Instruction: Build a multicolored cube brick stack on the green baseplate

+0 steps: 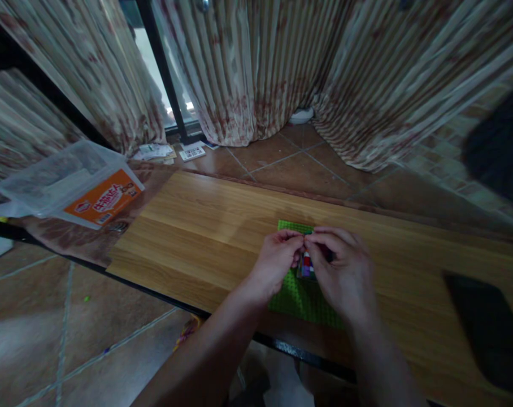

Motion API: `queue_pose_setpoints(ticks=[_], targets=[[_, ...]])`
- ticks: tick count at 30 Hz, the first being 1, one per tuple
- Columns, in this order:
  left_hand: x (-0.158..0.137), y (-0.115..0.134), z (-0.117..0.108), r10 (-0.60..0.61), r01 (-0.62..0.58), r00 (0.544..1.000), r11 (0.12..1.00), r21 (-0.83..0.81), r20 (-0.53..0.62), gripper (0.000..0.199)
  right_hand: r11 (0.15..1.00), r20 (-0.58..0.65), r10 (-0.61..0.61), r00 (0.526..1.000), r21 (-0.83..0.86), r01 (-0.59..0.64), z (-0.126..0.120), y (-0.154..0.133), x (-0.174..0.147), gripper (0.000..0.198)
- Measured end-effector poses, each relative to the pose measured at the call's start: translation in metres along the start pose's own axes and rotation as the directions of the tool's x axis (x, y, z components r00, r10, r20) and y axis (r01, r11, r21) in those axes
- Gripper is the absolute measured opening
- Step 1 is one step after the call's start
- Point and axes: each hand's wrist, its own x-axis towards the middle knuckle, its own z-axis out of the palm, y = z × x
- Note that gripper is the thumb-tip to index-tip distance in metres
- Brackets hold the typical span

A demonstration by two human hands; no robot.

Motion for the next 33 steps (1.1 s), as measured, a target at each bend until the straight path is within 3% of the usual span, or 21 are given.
queue_pose_setpoints(ticks=[14, 33], targets=[[0.0012, -0.0018, -0.0009, 0.008, -0.008, 1.0, 1.0, 0.006, 0.01, 0.005, 0.997, 0.078, -0.059, 0.995, 0.059, 0.055, -0.0076, 0.0059, -0.0028, 0.027], [0.0039, -0.0083, -0.0019, 0.044, -0.043, 0.999, 0.998, 0.043, -0.032, 0.008, 0.996, 0.008, -0.091, 0.996, 0.022, 0.09, -0.003, 0.0065, -0.007, 0.03]])
